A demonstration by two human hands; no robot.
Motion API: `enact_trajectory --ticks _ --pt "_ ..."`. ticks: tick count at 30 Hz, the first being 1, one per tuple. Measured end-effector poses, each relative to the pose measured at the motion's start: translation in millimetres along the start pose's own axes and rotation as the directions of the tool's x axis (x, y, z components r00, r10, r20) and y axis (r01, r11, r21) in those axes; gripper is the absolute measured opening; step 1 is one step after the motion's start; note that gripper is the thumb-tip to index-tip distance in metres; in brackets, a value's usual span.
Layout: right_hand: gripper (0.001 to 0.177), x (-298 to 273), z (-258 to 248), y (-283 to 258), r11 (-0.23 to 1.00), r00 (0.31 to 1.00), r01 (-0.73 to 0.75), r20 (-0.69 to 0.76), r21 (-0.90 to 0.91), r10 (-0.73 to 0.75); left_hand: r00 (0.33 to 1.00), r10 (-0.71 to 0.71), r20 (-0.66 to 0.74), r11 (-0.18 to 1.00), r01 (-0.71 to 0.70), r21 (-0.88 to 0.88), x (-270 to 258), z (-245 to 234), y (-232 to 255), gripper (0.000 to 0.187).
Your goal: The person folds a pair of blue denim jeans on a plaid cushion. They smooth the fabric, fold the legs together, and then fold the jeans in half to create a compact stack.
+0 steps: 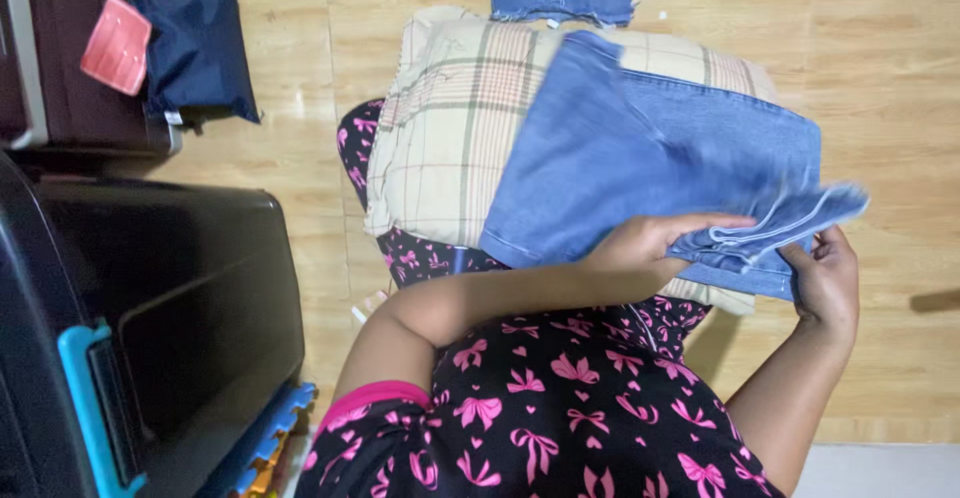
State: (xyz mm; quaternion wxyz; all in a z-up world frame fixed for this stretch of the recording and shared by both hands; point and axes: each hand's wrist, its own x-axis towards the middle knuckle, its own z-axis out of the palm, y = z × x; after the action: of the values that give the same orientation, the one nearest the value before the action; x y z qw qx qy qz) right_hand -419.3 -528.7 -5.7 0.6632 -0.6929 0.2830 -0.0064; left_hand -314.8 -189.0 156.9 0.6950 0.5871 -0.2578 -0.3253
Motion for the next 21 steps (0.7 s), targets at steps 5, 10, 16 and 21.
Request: enact_trajectory --ticks 5,10,16,21 --pt "0.036 -7.2 -6.0 -5.2 0.982 0.994 0.105 -0.015 0.156 -0.104 0.991 0.128 0.048 0.97 -0.115 -0.215 -16.1 -10.1 -29.6 0.039" --pt "0.032 -25.8 -30.9 -33.5 0.968 0.976 0.214 0.018 0.129 -0.218 0.994 0.038 -0.101 0.993 -0.049 -0.108 -91.7 -88.1 -33.5 0.048" --pt "0.038 -34.1 -86.3 -26.1 0.998 0.995 0.065 -0.071 0.016 -0.064 0.823 0.253 -0.508 0.785 -0.482 -0.389 -229.8 -124.7 -61.4 0.046" --pt "0.047 1.1 -84.2 -20.8 0.756 0.991 -0.121 -0.119 -0.643 0.057 0.704 -0.046 -0.708 0.621 -0.535 -0.573 -302.1 -125.6 -112.0 0.075"
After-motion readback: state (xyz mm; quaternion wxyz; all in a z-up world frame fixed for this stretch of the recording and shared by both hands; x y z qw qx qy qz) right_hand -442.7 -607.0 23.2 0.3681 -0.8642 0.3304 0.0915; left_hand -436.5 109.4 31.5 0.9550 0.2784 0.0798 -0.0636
